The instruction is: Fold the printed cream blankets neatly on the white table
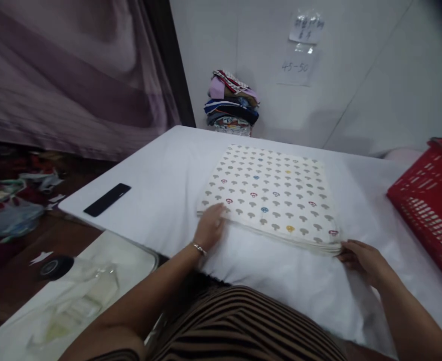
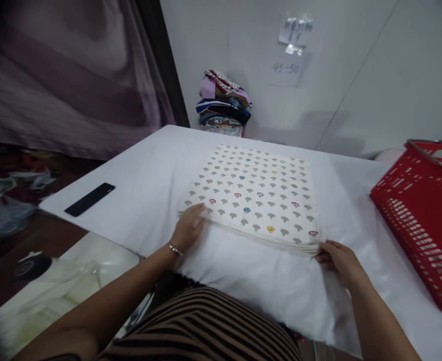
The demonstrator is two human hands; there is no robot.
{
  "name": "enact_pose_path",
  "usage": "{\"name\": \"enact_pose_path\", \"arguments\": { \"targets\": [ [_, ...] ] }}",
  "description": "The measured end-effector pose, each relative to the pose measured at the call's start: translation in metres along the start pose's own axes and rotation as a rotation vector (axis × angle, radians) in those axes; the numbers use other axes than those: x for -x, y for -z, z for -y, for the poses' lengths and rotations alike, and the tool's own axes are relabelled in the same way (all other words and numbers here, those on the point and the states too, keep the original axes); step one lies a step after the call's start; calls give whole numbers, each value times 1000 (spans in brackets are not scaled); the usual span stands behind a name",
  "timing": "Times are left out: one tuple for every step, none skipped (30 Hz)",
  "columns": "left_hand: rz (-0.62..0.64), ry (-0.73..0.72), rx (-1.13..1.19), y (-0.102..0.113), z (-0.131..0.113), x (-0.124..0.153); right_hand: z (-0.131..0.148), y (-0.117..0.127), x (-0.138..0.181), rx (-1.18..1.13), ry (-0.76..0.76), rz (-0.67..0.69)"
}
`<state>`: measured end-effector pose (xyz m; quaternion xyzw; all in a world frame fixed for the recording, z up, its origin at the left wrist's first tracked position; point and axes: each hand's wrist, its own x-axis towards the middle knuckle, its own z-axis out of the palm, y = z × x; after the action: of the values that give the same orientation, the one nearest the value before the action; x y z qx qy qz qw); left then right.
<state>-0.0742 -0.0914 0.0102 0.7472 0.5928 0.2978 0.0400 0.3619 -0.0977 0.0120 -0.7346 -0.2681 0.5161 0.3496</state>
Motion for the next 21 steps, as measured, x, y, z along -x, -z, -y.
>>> {"name": "enact_pose_path", "arguments": {
  "targets": [
    [-55, 122, -40, 8, 16, 3, 0, 0, -1, 13, 8, 4],
    [-86, 227, -70, 15, 31, 5, -1, 0, -1, 26, 14, 5],
    [-96, 315, -89, 21, 43, 7, -1, 0, -1, 40, 18, 0],
    [-89, 384, -95, 25, 53, 9, -1, 0, -1, 49, 18, -7],
    [-73, 433, -93, 27, 60, 11, 0, -1, -1, 55, 18, -17],
    [-53, 463, -85, 28, 65, 13, 1, -2, 0, 63, 13, -35],
    [-34, 473, -76, 28, 68, 14, 2, -3, 1, 72, 7, -54],
    [-23, 471, -71, 27, 70, 14, 3, -4, 3, 80, 2, -69],
    [-17, 462, -69, 27, 69, 14, 5, -5, 5, 88, 0, -79],
    [-14, 452, -73, 26, 68, 13, 6, -6, 7, 98, -1, -82],
    [-12, 445, -81, 25, 67, 12, 8, -7, 8, 108, -3, -83],
    [-12, 446, -93, 25, 65, 10, 9, -8, 10, 116, -6, -84],
    [-10, 453, -104, 25, 63, 8, 9, -9, 11, 121, -7, -91],
    [-8, 463, -113, 25, 61, 7, 10, -9, 11, 122, -7, -101],
    [-5, 469, -120, 25, 60, 6, 9, -9, 11, 119, -8, -111],
    [-2, 474, -126, 25, 59, 5, 9, -9, 10, 111, -5, -118],
    [4, 472, -134, 25, 58, 5, 8, -8, 9, 102, 0, -125],
    [15, 461, -146, 25, 58, 6, 7, -8, 8, 93, 3, -125],
    [29, 441, -163, 25, 57, 6, 6, -7, 7, 85, 3, -125],
    [44, 416, -186, 25, 57, 7, 6, -7, 6, 77, 2, -124],
    [61, 387, -210, 26, 57, 7, 6, -7, 6, 73, -4, -124]
  ]
}}
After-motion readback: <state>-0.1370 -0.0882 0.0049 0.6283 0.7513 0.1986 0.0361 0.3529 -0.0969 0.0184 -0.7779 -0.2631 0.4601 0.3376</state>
